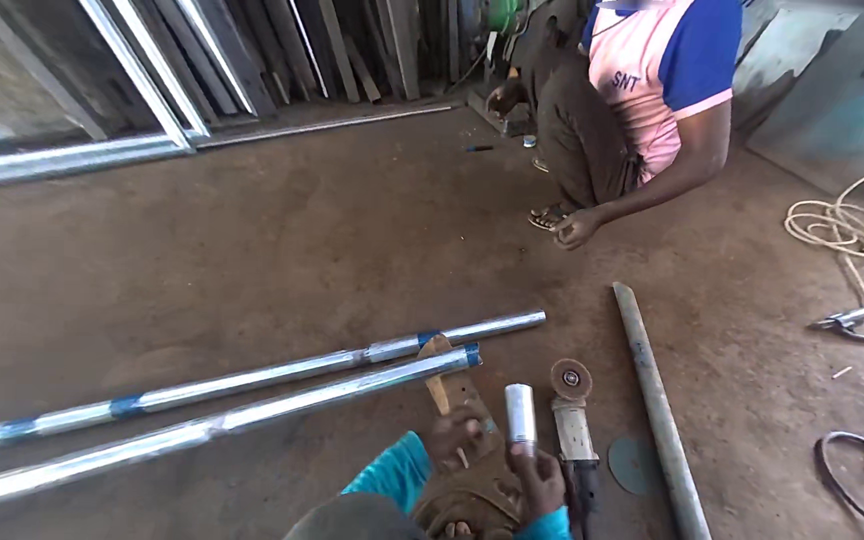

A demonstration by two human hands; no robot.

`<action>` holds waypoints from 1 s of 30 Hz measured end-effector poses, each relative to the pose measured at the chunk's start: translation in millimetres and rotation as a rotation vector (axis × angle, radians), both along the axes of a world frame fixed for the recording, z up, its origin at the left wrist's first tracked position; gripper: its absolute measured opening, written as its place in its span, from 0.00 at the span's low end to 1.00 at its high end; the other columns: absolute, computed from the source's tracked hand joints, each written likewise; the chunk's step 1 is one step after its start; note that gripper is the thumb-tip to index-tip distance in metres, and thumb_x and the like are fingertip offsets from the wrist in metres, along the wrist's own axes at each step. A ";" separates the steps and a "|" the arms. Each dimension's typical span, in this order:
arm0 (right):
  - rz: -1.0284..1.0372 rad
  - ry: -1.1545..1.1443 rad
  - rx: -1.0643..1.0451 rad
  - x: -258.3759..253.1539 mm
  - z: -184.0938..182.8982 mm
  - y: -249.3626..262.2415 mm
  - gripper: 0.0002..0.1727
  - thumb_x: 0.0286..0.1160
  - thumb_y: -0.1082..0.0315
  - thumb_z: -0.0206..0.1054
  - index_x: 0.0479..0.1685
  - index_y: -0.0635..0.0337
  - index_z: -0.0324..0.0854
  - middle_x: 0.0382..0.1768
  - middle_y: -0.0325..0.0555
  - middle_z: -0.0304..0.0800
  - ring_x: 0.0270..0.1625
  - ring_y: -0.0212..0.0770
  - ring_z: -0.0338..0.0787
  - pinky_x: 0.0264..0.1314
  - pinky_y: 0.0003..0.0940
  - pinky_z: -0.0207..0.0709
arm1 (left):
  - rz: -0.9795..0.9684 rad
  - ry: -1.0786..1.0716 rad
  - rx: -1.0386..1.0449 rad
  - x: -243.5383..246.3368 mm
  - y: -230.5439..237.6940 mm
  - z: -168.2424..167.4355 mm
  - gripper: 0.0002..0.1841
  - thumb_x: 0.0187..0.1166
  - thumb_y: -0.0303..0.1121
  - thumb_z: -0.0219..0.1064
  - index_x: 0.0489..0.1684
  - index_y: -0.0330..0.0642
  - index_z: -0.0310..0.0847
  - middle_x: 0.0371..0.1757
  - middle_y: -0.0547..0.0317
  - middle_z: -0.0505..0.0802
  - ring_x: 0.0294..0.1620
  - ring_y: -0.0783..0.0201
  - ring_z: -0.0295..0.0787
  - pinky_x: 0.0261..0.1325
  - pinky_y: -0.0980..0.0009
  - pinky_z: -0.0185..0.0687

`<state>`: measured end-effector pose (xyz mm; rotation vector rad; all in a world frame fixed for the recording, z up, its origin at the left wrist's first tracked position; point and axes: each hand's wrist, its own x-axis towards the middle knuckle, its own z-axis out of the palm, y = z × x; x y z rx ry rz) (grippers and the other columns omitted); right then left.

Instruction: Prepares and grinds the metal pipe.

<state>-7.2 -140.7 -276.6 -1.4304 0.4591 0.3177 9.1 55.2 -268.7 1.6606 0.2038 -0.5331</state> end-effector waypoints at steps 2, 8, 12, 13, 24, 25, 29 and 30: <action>0.251 -0.256 -0.279 -6.8 -5.1 30.0 0.36 0.63 0.69 0.80 0.68 0.82 0.70 0.56 0.67 0.87 0.52 0.51 0.91 0.57 0.44 0.88 | 0.064 0.097 -0.072 -1.8 -18.2 -4.2 0.37 0.79 0.47 0.69 0.81 0.30 0.66 0.62 0.36 0.89 0.56 0.49 0.91 0.60 0.50 0.88; 0.600 -0.414 -0.809 26.0 -15.3 -34.2 0.26 0.68 0.56 0.78 0.57 0.69 0.88 0.54 0.63 0.94 0.58 0.60 0.93 0.66 0.57 0.84 | -0.207 0.031 0.792 27.3 19.5 2.4 0.42 0.76 0.51 0.73 0.90 0.47 0.61 0.82 0.41 0.78 0.83 0.40 0.72 0.85 0.41 0.66; 0.454 0.074 -1.153 80.7 -70.2 -117.7 0.55 0.59 0.42 0.83 0.86 0.66 0.65 0.78 0.72 0.74 0.80 0.72 0.75 0.77 0.68 0.71 | -0.320 0.003 0.894 24.2 21.9 -11.2 0.40 0.78 0.53 0.71 0.91 0.56 0.61 0.85 0.46 0.74 0.87 0.40 0.65 0.83 0.41 0.66; 0.522 0.197 -1.196 91.0 -84.8 -128.7 0.61 0.57 0.38 0.83 0.91 0.62 0.58 0.83 0.69 0.70 0.84 0.70 0.71 0.78 0.70 0.69 | -0.322 0.005 0.898 23.1 20.8 -11.3 0.40 0.78 0.53 0.71 0.91 0.57 0.61 0.85 0.47 0.73 0.87 0.41 0.65 0.82 0.41 0.67; 0.484 0.300 -0.896 121.4 -110.0 -113.9 0.53 0.49 0.47 0.91 0.75 0.73 0.74 0.65 0.69 0.87 0.71 0.62 0.86 0.77 0.60 0.75 | -0.134 -0.556 0.743 12.3 53.9 50.1 0.35 0.71 0.57 0.75 0.74 0.47 0.82 0.68 0.48 0.90 0.71 0.48 0.84 0.73 0.49 0.79; 0.422 0.304 -0.822 122.4 -104.4 -110.2 0.49 0.51 0.50 0.91 0.71 0.75 0.77 0.64 0.71 0.87 0.71 0.63 0.85 0.77 0.59 0.74 | -0.122 -0.566 0.607 16.4 51.7 64.5 0.32 0.72 0.53 0.75 0.73 0.43 0.83 0.62 0.48 0.92 0.63 0.51 0.88 0.67 0.53 0.83; 0.145 0.220 -0.521 110.8 -70.4 -79.7 0.37 0.60 0.58 0.87 0.62 0.80 0.81 0.59 0.74 0.87 0.65 0.64 0.86 0.73 0.61 0.73 | -0.284 -0.260 0.284 45.2 4.5 91.0 0.42 0.71 0.43 0.80 0.85 0.35 0.65 0.71 0.39 0.86 0.68 0.46 0.86 0.71 0.50 0.81; 0.079 0.160 -0.451 102.3 -52.3 -68.8 0.35 0.61 0.60 0.87 0.61 0.80 0.81 0.57 0.74 0.88 0.62 0.62 0.87 0.71 0.61 0.74 | -0.319 -0.200 0.285 48.7 -16.2 84.0 0.47 0.68 0.42 0.83 0.89 0.36 0.61 0.74 0.36 0.83 0.72 0.43 0.83 0.76 0.48 0.78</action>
